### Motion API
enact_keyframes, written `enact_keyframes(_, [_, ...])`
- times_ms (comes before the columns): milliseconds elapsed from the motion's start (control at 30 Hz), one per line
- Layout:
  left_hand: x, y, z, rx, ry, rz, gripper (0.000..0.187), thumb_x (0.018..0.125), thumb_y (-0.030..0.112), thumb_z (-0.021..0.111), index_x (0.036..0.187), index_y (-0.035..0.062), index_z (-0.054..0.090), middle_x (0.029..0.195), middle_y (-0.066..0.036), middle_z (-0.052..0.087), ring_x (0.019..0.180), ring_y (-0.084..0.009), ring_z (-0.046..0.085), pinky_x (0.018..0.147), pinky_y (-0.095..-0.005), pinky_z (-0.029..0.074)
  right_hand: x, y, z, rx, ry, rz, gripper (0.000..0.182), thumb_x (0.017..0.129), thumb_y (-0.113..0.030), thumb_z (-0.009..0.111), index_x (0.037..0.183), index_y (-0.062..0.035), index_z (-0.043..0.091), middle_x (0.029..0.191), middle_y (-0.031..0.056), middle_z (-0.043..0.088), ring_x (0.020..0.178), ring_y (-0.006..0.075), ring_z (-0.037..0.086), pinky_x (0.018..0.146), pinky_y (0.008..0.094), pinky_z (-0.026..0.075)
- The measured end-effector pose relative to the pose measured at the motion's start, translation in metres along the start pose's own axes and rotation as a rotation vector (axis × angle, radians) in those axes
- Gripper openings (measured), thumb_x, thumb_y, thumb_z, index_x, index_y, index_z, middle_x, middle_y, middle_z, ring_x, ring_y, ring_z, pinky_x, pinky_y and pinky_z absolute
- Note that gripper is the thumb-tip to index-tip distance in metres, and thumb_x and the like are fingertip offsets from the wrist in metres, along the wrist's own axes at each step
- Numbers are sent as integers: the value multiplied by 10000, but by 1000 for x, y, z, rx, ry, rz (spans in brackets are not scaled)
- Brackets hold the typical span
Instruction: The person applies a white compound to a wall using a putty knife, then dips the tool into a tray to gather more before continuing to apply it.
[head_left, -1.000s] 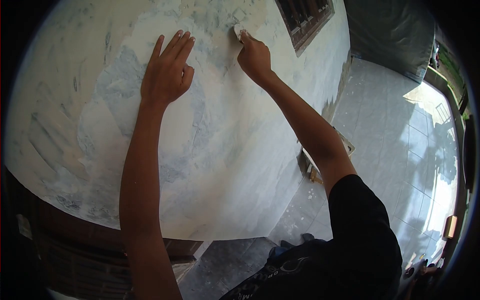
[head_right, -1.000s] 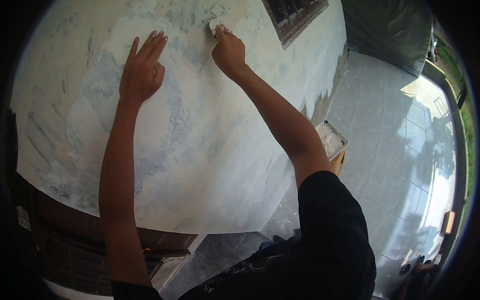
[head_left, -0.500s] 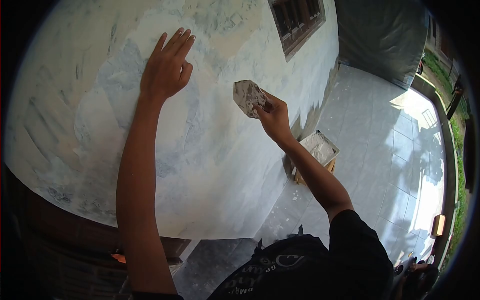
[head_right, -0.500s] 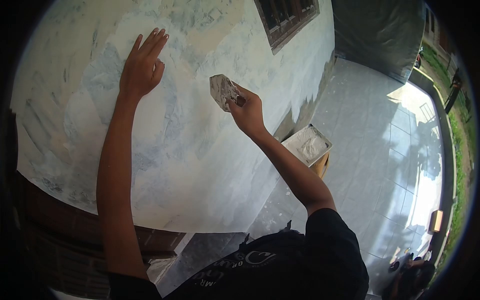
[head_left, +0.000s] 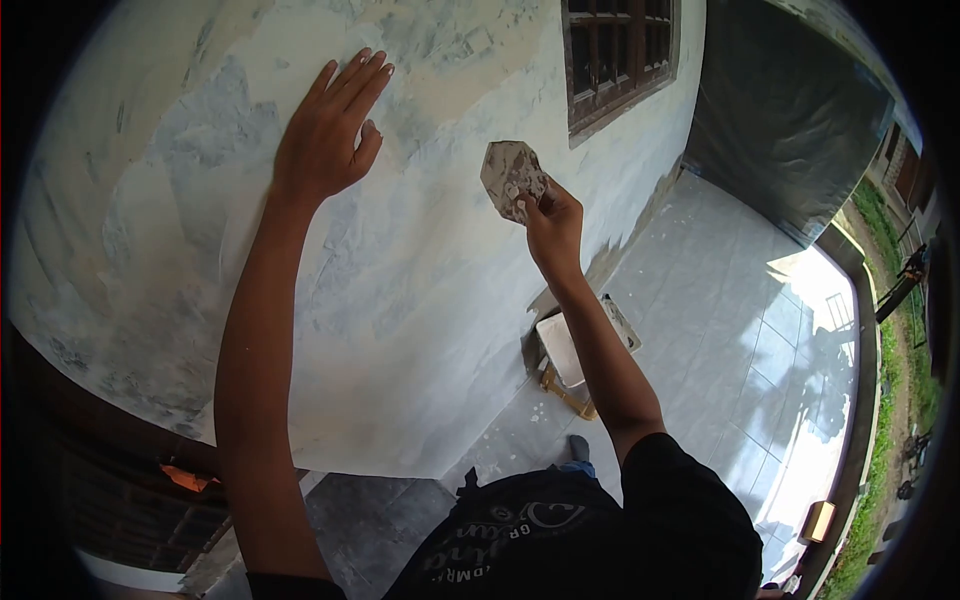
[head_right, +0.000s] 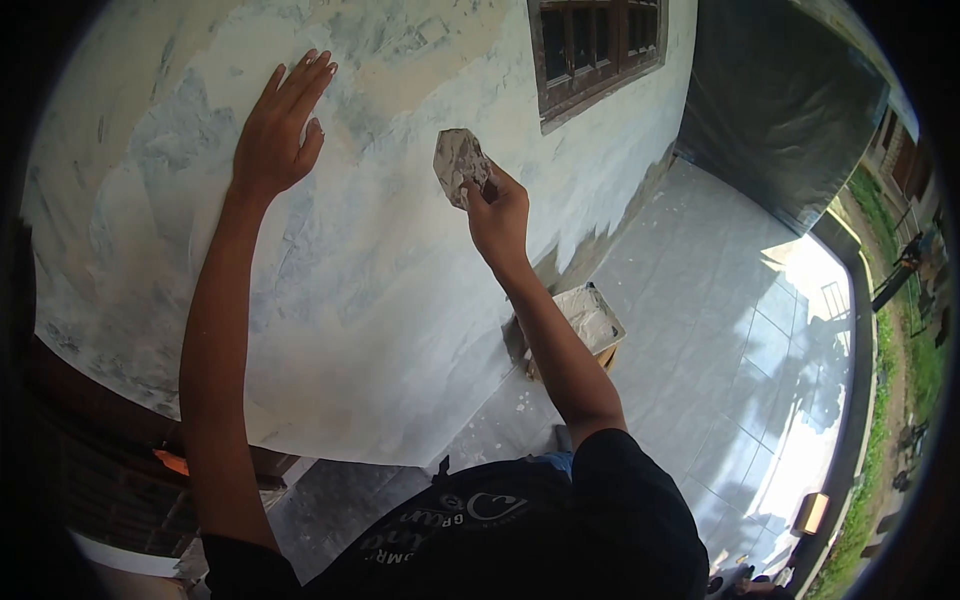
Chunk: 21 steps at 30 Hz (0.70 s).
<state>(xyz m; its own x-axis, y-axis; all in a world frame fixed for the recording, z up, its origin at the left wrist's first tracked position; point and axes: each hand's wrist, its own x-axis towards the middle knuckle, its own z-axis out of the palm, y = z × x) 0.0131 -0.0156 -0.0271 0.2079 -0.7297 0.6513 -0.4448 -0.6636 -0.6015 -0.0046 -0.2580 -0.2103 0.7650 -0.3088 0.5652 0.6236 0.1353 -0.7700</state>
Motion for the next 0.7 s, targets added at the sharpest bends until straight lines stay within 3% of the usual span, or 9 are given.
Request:
enact_keyframes(267, [31, 7, 16, -13, 82, -89, 652, 779, 93, 485, 1430, 65, 475, 1524, -107, 438, 1431, -281, 382, 1185, -488, 279, 82, 11, -48, -14, -86, -24, 349, 907, 53, 546, 1250, 106, 585, 1039, 185, 715, 939, 174, 694, 828, 294, 533])
enact_keyframes(333, [38, 6, 16, -40, 160, -82, 656, 794, 72, 438, 1450, 47, 446, 1525, -127, 432, 1452, -306, 344, 1197, -508, 229, 103, 14, -51, -184, -33, -170, 340, 899, 39, 559, 1230, 101, 603, 978, 215, 719, 896, 195, 709, 793, 304, 540])
enact_keyframes(467, [38, 11, 17, 18, 148, -113, 651, 800, 62, 429, 1450, 48, 443, 1535, -134, 416, 1455, -326, 334, 1198, -515, 221, 134, 7, -43, -310, -8, -278, 335, 897, 31, 563, 1222, 96, 616, 918, 231, 716, 839, 223, 722, 762, 310, 546])
enact_keyframes(533, [37, 10, 17, 41, 156, -116, 656, 796, 68, 433, 1452, 50, 441, 1538, -135, 411, 1456, -328, 331, 1198, -516, 219, 150, -1, -33, -329, 38, -431, 342, 902, 30, 562, 1234, 96, 611, 873, 227, 712, 793, 235, 725, 733, 305, 545])
enact_keyframes(600, [36, 10, 18, 65, 163, -113, 661, 793, 75, 437, 1454, 53, 439, 1541, -136, 407, 1457, -329, 329, 1199, -517, 216, 161, -7, -28, -361, -21, -347, 343, 909, 40, 549, 1243, 97, 605, 914, 246, 711, 836, 270, 730, 742, 325, 550])
enact_keyframes(700, [33, 10, 20, 106, 129, -159, 654, 806, 106, 437, 1458, 57, 433, 1543, -138, 404, 1457, -333, 328, 1198, -517, 214, 181, 6, -12, -367, 60, -535, 334, 913, 54, 538, 1236, 94, 607, 950, 258, 703, 868, 327, 721, 750, 350, 557])
